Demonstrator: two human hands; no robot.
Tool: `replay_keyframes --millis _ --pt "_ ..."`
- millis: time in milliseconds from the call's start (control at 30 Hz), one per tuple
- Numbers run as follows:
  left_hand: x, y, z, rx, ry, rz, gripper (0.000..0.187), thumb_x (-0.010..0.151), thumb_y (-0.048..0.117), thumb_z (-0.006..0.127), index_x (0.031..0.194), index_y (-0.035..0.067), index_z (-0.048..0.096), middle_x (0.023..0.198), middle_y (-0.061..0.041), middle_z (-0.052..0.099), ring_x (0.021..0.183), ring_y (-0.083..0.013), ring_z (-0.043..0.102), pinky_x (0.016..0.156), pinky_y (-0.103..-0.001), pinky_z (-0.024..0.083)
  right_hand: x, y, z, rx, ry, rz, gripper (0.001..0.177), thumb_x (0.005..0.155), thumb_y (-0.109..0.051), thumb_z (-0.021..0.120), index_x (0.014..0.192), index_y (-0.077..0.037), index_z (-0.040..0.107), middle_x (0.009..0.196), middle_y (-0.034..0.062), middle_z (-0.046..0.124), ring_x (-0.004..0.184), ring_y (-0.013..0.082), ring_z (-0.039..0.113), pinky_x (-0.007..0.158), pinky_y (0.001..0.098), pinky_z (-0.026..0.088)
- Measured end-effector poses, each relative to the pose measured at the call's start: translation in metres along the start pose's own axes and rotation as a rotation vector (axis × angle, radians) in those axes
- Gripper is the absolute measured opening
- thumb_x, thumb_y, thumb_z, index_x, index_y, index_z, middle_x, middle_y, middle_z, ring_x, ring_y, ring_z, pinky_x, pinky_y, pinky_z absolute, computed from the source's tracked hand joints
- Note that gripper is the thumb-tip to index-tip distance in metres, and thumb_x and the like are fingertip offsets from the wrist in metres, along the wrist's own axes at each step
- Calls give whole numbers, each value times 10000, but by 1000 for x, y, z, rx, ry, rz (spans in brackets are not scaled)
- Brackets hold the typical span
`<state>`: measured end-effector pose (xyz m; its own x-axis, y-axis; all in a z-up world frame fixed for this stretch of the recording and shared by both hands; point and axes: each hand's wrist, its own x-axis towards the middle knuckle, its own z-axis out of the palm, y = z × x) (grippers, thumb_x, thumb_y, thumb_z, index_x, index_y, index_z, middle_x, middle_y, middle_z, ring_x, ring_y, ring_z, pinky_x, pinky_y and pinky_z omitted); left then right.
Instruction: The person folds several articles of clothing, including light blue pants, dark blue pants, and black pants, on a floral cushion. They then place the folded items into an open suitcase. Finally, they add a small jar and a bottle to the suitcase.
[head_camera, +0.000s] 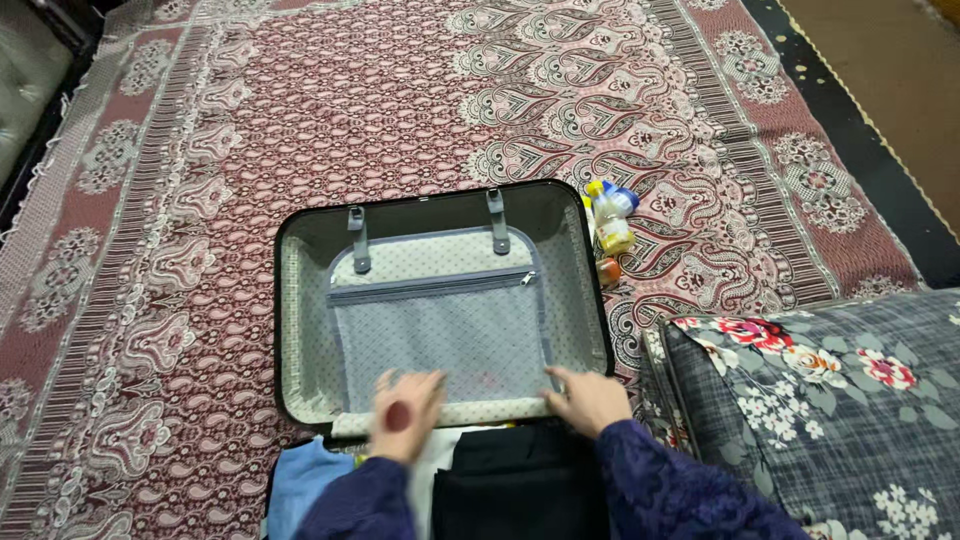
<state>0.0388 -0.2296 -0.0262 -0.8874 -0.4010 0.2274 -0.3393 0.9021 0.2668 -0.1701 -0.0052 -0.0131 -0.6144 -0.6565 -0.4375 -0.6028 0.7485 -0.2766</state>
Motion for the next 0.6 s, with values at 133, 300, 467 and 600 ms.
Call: replay_keyframes --millis 133,300,467,600 --pt "78 64 43 -218 84 -176 175 962 293 641 1061 173 721 1056 -20 750 1038 -223 687 1013 -412 461 43 14 -21 299 427 -176 368 892 -402 666 1144 -145 742 1092 119 766 995 307 713 873 411 552" --pt "139 98 83 -145 199 -181 324 929 292 640 1187 107 709 1207 -119 713 1134 -303 641 985 -465 443 108 19 -38 705 460 -232 360 893 -284 702 1182 -69 725 1099 120 771 1036 250 743 918 366 553" --pt "166 102 116 -71 202 -255 355 973 293 598 1237 78 700 1237 -130 699 1171 -313 616 994 -487 439 147 16 -27 696 482 -150 413 898 -267 715 1241 -37 694 1090 155 757 1038 289 722 902 371 541" --pt "179 98 117 -192 178 -324 269 968 264 620 1131 71 713 1128 -119 709 1127 -314 628 987 -467 462 169 14 -16 785 453 -88 435 884 -286 745 1213 -6 698 1071 174 770 1016 269 751 876 351 565"
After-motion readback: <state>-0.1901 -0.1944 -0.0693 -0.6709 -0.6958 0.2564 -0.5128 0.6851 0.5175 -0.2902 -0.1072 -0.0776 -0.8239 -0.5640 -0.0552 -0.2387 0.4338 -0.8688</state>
